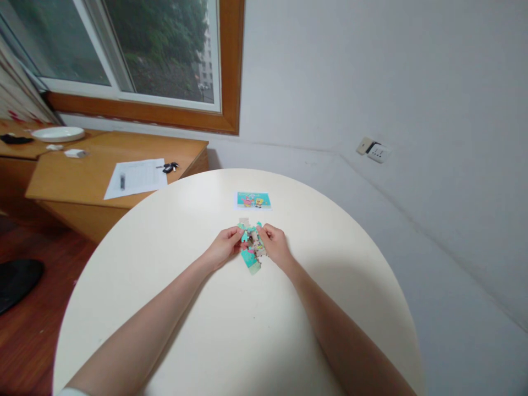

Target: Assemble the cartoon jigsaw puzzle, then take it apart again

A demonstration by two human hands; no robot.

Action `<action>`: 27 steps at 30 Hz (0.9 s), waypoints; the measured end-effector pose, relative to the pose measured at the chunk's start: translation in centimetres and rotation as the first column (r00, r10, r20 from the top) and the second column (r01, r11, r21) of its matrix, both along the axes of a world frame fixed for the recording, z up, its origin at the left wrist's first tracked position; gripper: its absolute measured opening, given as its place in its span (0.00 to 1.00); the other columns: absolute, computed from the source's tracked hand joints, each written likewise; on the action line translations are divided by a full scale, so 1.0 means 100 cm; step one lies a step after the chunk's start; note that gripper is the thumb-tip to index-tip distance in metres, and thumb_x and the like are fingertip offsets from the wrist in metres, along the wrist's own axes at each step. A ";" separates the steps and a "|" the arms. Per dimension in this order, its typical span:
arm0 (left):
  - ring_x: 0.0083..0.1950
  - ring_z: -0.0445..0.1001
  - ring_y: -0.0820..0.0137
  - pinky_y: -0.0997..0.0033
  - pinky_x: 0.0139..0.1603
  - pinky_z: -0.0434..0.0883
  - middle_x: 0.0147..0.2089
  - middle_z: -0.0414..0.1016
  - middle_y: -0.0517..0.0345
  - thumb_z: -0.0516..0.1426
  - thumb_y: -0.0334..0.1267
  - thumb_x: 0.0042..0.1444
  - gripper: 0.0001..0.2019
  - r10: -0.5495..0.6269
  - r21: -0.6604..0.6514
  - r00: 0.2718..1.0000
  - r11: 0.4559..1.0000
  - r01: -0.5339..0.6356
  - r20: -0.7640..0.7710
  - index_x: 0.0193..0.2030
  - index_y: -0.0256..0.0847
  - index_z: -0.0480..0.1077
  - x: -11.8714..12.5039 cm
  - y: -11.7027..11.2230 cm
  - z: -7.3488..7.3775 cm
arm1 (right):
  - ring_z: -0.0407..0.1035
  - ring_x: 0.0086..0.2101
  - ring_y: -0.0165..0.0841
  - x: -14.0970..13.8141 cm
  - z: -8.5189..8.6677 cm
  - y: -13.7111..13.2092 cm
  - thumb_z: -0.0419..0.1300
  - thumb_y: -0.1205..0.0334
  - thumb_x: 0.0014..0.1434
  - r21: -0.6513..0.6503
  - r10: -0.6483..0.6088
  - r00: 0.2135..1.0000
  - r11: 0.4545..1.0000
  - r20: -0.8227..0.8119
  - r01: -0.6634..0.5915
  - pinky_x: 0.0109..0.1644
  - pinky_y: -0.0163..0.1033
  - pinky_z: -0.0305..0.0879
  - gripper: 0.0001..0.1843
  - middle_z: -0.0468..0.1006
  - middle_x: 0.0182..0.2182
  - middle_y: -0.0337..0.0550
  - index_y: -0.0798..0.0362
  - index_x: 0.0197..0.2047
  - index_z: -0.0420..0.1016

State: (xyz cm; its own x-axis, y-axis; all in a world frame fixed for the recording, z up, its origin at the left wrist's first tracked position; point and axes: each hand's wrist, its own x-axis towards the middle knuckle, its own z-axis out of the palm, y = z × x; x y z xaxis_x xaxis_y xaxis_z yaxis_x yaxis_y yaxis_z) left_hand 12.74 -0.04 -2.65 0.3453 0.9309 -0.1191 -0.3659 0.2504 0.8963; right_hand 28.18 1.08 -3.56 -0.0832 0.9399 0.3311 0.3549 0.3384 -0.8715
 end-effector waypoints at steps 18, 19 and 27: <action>0.22 0.68 0.78 0.80 0.24 0.65 0.22 0.70 0.62 0.64 0.44 0.47 0.15 0.082 -0.063 0.996 0.995 -0.081 0.018 0.28 0.38 0.63 -0.002 0.002 -0.001 | 0.60 0.24 0.27 0.001 0.002 -0.005 0.56 0.53 0.55 0.076 0.236 0.912 0.958 0.336 -0.276 0.34 0.35 0.57 0.17 0.67 0.19 0.35 0.53 0.19 0.66; 0.22 0.68 0.77 0.79 0.24 0.66 0.22 0.70 0.62 0.63 0.43 0.48 0.14 0.086 -0.063 0.996 0.994 -0.084 0.024 0.29 0.37 0.64 -0.002 0.002 0.000 | 0.60 0.23 0.27 0.001 0.001 -0.005 0.55 0.53 0.55 0.065 0.216 0.930 0.967 0.297 -0.246 0.33 0.34 0.57 0.18 0.67 0.18 0.35 0.53 0.19 0.66; 0.24 0.69 0.75 0.73 0.30 0.67 0.22 0.71 0.58 0.67 0.48 0.40 0.19 -0.053 0.072 0.996 0.996 0.058 -0.067 0.26 0.33 0.69 -0.002 0.001 0.000 | 0.60 0.20 0.27 -0.001 0.002 -0.004 0.55 0.45 0.52 -0.099 0.136 0.989 0.985 -0.061 -0.141 0.23 0.33 0.57 0.19 0.67 0.18 0.36 0.53 0.23 0.66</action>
